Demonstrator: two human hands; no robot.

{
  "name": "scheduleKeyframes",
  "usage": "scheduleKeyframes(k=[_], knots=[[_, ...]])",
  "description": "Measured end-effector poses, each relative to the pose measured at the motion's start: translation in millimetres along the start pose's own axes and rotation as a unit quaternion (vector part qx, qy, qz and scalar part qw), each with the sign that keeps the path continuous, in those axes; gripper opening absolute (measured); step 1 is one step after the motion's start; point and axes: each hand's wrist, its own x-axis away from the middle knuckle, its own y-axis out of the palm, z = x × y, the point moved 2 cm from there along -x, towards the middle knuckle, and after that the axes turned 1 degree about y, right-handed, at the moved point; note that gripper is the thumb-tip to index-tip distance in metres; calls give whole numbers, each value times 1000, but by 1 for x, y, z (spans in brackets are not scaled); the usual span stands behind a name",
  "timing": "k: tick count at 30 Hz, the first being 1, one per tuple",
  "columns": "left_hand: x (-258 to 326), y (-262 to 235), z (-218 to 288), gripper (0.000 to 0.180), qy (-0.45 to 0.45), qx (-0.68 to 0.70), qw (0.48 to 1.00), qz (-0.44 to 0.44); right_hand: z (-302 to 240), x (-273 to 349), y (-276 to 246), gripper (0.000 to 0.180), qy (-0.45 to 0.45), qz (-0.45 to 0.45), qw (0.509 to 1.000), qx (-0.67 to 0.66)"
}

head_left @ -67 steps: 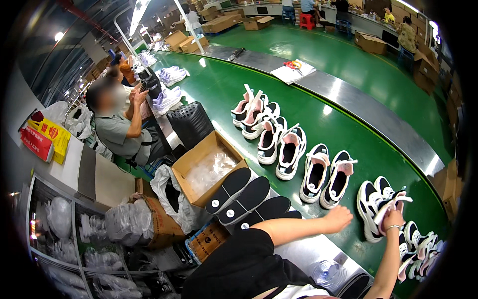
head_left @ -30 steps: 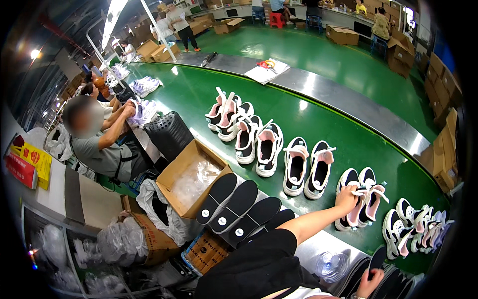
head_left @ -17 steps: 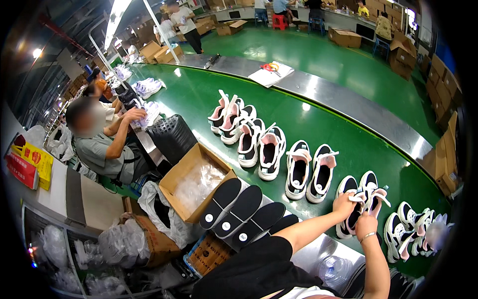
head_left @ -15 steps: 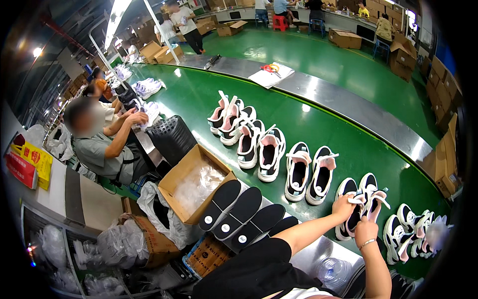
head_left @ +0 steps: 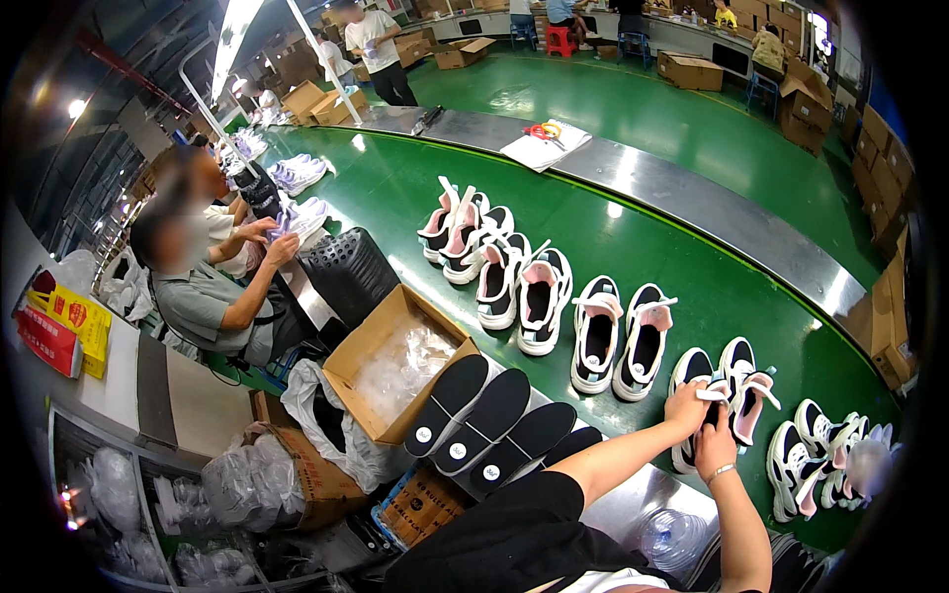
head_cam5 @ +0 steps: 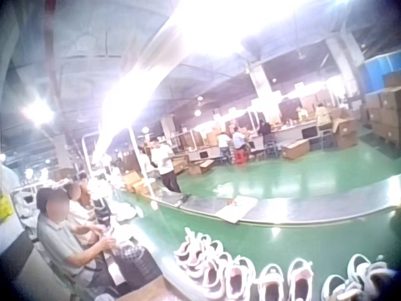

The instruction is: The person matches insoles to shoes by selecting insoles from stacks, placing them into pairs of sneakers on a conveyor belt, and retrieving more insoles from a storage rack.

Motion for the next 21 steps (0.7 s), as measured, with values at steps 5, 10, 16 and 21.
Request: scheduleKeyframes(k=[5, 10, 16, 21], knots=[[1, 3, 0, 25, 4, -24, 1000, 7, -3, 29, -48, 48, 98, -215, 958, 165], [3, 16, -9, 26, 3, -13, 1000, 12, -1, 21, -33, 18, -27, -106, 969, 220], [3, 6, -8, 31, -2, 38, 999, -32, 8, -19, 25, 14, -50, -47, 987, 147], [4, 1, -13, 22, 13, 95, 995, -3, 14, -29, 40, 12, -7, -41, 996, 81]])
